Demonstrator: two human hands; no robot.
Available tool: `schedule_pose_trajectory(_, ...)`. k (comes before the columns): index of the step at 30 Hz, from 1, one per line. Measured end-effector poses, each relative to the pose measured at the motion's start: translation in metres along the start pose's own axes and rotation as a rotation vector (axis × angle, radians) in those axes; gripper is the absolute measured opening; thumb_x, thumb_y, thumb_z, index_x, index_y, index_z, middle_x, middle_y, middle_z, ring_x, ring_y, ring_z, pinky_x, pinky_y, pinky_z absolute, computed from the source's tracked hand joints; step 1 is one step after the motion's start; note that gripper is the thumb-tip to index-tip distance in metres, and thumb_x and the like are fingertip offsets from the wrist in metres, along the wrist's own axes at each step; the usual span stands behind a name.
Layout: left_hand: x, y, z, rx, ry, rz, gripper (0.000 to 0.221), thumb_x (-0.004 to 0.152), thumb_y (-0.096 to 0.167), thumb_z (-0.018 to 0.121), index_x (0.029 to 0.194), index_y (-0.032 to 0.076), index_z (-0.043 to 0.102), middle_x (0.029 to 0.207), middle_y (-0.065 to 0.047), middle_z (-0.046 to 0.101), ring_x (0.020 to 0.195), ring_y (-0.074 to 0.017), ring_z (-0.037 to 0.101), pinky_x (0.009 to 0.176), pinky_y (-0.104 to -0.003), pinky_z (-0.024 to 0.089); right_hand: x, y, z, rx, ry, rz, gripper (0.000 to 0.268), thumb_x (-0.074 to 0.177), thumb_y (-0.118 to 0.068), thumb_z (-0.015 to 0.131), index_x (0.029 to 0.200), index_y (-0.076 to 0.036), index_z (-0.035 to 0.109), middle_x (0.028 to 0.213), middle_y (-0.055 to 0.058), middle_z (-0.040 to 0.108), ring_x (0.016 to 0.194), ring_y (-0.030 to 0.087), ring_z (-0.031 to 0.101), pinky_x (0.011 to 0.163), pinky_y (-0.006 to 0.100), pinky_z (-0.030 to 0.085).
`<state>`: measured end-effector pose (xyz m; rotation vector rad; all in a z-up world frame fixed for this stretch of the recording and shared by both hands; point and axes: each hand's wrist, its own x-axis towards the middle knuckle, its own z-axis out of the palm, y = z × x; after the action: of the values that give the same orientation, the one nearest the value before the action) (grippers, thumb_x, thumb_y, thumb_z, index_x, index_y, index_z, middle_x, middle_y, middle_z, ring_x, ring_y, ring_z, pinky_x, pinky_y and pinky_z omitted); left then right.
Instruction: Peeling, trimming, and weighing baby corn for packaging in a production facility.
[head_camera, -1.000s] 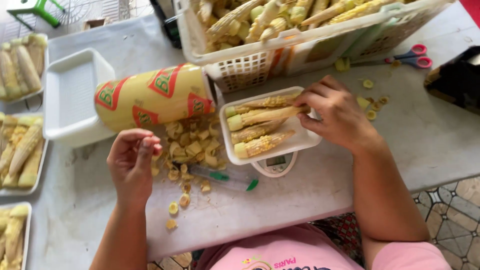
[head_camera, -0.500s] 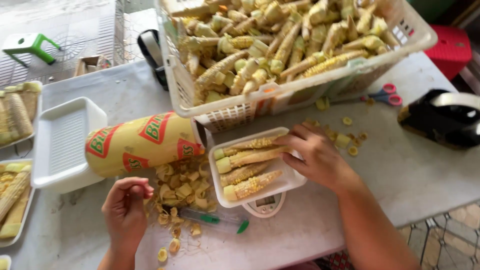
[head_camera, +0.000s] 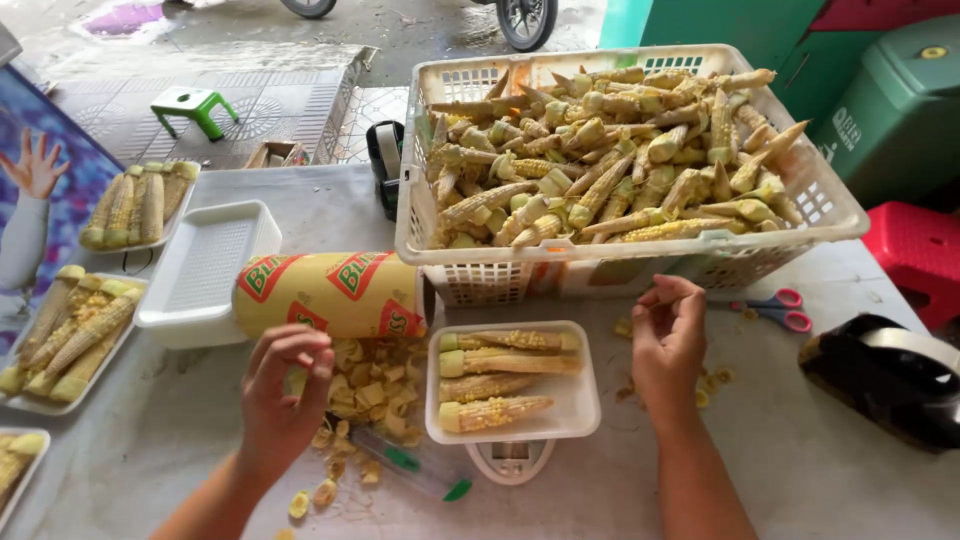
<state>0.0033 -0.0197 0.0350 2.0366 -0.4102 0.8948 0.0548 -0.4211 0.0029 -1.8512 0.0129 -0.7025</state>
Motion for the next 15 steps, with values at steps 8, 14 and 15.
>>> schedule_pose_trajectory(8, 0.133, 0.046, 0.056, -0.029, 0.022, 0.385, 0.017, 0.097, 0.016, 0.069, 0.110, 0.005, 0.071, 0.103, -0.016, 0.069, 0.089, -0.0387, 0.068, 0.081, -0.045, 0.056, -0.009, 0.003, 0.012, 0.078, 0.073, -0.118, 0.050, 0.092, 0.010, 0.060, 0.137, -0.007, 0.046, 0.099, 0.008, 0.059, 0.083, 0.018, 0.057, 0.075, 0.029, 0.049)
schedule_pose_trajectory(14, 0.246, -0.004, 0.158, -0.031, -0.221, 0.046, 0.017, 0.096, 0.032, 0.070, 0.102, 0.016, 0.065, 0.098, -0.003, 0.074, 0.078, -0.0174, 0.073, 0.057, -0.028, 0.058, -0.005, -0.008, 0.006, 0.102, 0.181, -0.097, 0.048, 0.095, 0.007, 0.053, 0.139, -0.003, 0.038, 0.108, 0.013, 0.051, 0.085, 0.019, 0.050, 0.077, 0.030, 0.044)
schedule_pose_trajectory(15, 0.262, -0.010, 0.173, 0.109, -0.392, -0.096, 0.018, 0.097, 0.029, 0.069, 0.111, 0.019, 0.065, 0.100, -0.002, 0.072, 0.076, -0.0154, 0.068, 0.055, -0.027, 0.051, -0.005, -0.007, 0.006, 0.100, 0.199, -0.107, 0.045, 0.095, 0.007, 0.052, 0.136, -0.003, 0.040, 0.106, 0.014, 0.051, 0.087, 0.019, 0.050, 0.079, 0.031, 0.044)
